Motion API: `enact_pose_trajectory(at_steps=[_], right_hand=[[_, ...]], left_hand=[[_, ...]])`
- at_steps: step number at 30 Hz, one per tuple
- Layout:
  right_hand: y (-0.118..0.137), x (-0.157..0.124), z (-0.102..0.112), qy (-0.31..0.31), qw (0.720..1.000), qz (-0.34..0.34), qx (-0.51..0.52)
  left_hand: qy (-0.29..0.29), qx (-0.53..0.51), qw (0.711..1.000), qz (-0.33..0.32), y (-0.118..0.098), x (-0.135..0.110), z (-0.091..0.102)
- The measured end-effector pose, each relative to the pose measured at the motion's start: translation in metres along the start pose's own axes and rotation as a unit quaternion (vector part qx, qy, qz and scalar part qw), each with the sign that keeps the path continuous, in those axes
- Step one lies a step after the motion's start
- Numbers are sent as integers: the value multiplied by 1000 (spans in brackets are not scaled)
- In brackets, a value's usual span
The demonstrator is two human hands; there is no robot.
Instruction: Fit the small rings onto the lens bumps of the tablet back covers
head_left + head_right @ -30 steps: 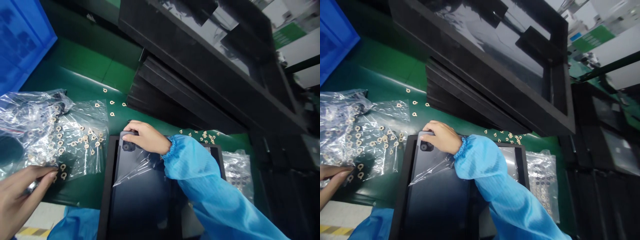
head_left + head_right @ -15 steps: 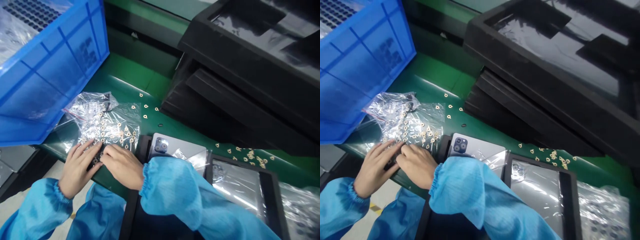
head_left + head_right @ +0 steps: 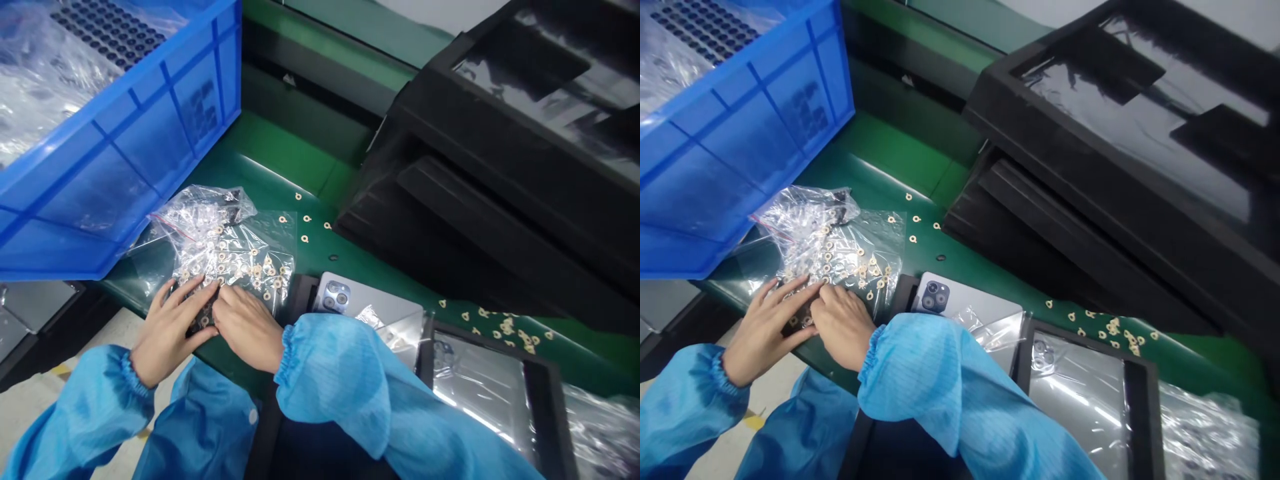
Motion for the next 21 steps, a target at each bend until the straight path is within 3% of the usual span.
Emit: enact_pose_trajectory(at_steps=[7,14,17,21], right_hand=[[7,-2,2,0,998,44,-49],[4,3,8,17,1000,25,-4],[6,-13,21,-29,996,46,70],[5,-51,53,-157,964,15,212]], left_hand=[[7,-10,1000,5,-2,-1,0],[26,15,1000,8,-3,2,3],[9,17,1000,-5,-7,3,7],[-33,-34,998,-31,-26,7,24]])
Point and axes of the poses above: each hand's wrist, its own x-axis towards the middle knuckle, its own z-axis out of the back of the hand, y = z × x, the point moved 3 cm from there along x, towards the middle knuckle, and after that the axes turned 2 degrees about x, right-handed, at the moved point
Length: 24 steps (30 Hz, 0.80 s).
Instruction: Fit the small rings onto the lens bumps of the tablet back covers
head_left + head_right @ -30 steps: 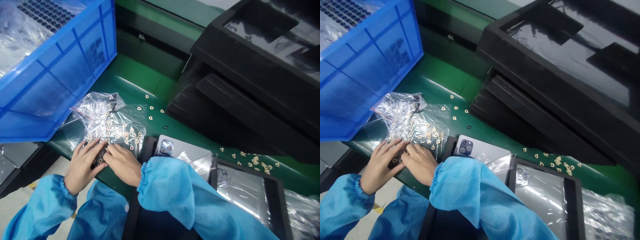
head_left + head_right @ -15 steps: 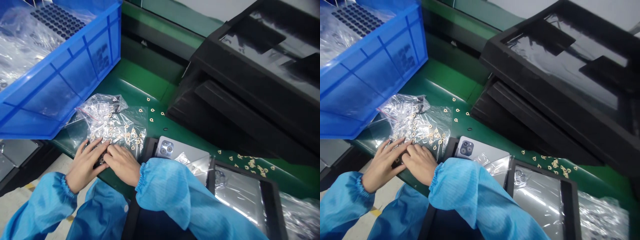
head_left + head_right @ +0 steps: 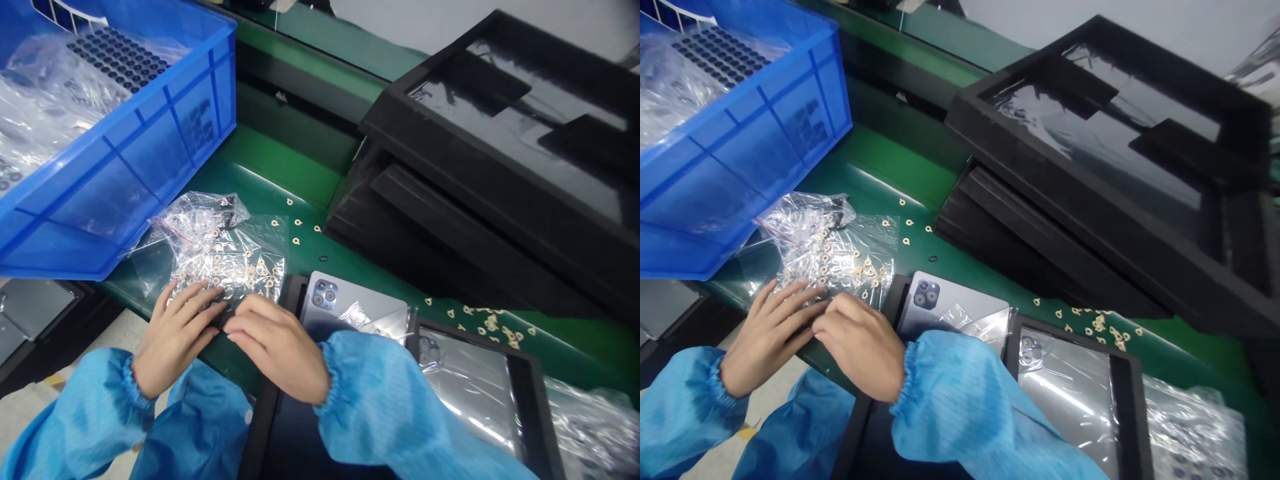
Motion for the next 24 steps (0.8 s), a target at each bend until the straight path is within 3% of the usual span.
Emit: enact_pose_trajectory(at_steps=[3,7,10,14,20,24], right_hand=[[4,-21,23,-59,993,-50,93],[4,-40,32,-93,973,-96,190],[2,-49,30,-123,965,-110,202],[-3,-57,30,-160,966,-125,163],[-2,-61,38,-158,984,-31,70],[11,-69,40,-98,989,72,-82]], left_hand=[[9,-165,986,31,-23,12,12],[82,-353,928,83,-49,33,15],[94,-402,903,118,-58,45,13],[77,-416,898,121,-64,53,14],[126,-448,875,131,-69,58,12],[251,-518,806,138,-70,59,3]])
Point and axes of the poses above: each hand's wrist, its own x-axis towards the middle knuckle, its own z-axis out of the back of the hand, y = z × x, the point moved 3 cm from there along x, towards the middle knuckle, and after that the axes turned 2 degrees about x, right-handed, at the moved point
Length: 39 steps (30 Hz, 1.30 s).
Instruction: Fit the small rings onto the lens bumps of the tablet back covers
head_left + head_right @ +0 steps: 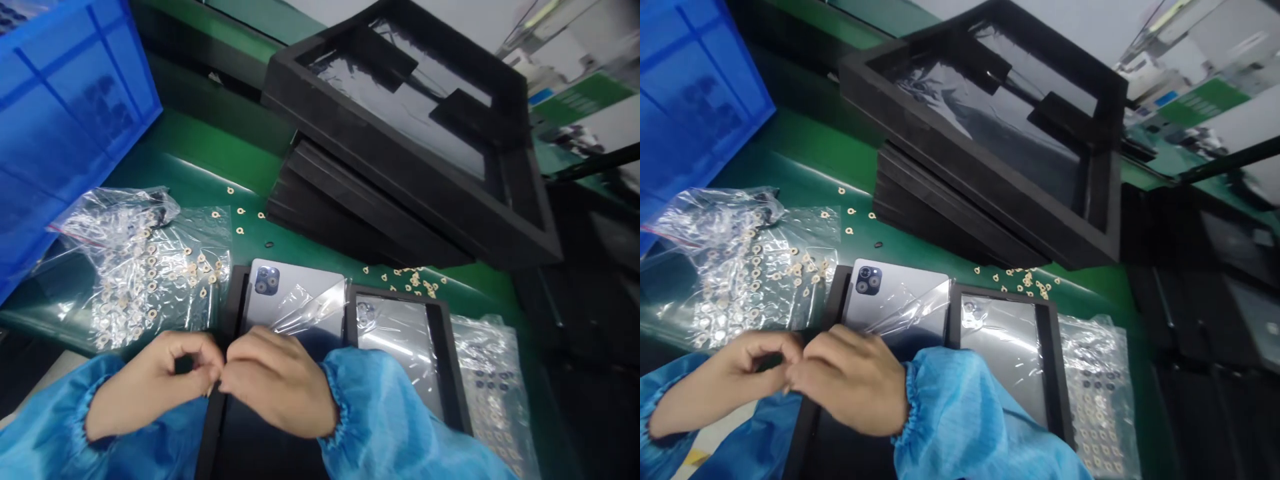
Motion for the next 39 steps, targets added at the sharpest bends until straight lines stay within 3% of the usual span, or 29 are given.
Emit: enact_pose_trajectory(at_steps=[3,4,6,9,11,14,17,21,31,39], right_hand=[[3,-5,7,27,997,47,-64],[0,-5,12,25,996,55,-62],[-16,-2,27,-6,999,12,-49],[-57,3,51,-66,984,-164,-38],[-79,6,59,-59,971,-231,-23],[-93,9,58,-24,972,-235,-9],[-93,10,53,0,972,-230,-38],[-90,12,48,39,971,-221,-85],[-90,12,41,51,965,-197,-164],[-95,9,56,-17,971,-235,-46]], left_hand=[[56,-18,998,30,12,2,5],[33,12,999,24,17,2,11],[-70,142,987,-3,24,3,24],[-196,350,914,-64,27,3,32],[-204,415,877,-130,22,8,24],[-190,473,831,-223,9,22,2],[-169,535,793,-238,-1,40,-20],[-147,549,795,-213,-3,57,-33],[-149,557,792,-202,-3,63,-33],[-149,561,790,-197,-3,68,-34]])
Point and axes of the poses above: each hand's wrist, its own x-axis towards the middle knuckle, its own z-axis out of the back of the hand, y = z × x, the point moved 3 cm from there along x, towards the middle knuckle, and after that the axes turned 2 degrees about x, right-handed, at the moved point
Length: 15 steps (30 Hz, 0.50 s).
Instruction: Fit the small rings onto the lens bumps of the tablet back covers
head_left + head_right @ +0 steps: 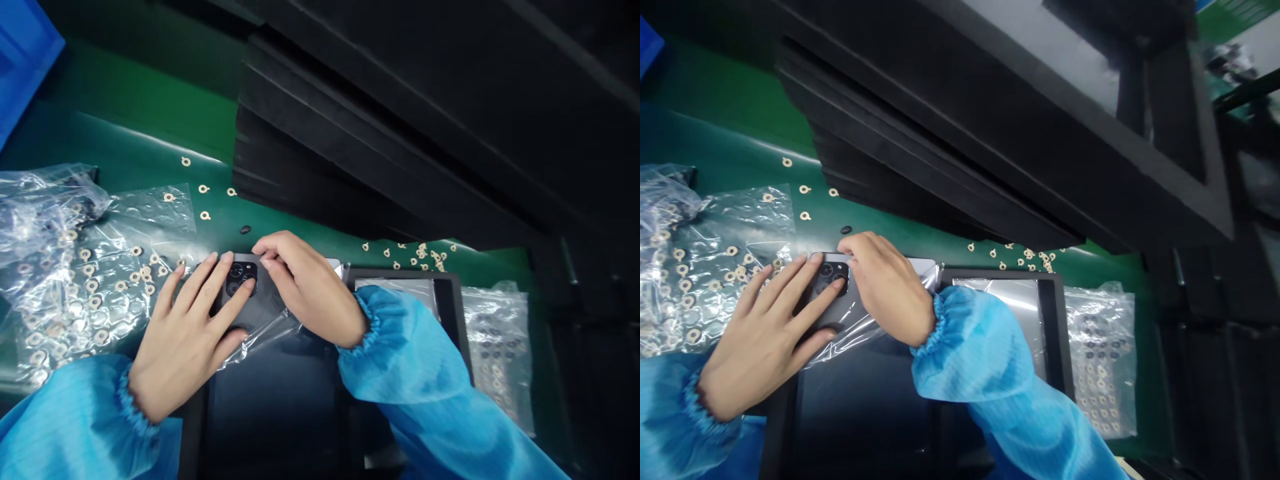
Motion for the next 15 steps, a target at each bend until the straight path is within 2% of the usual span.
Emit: enact_pose_trajectory(at_steps=[6,10,13,15], right_hand=[[-2,-1,5,-6,999,-14,28],[11,-1,6,-30,998,42,47],[28,3,0,-52,993,85,68],[41,9,-14,-35,992,106,64]], left_hand=[[-6,17,1000,3,-1,7,5],[-12,14,1000,19,-7,9,8],[-37,-30,999,16,-13,-7,14],[-68,-74,995,4,-13,-30,20]])
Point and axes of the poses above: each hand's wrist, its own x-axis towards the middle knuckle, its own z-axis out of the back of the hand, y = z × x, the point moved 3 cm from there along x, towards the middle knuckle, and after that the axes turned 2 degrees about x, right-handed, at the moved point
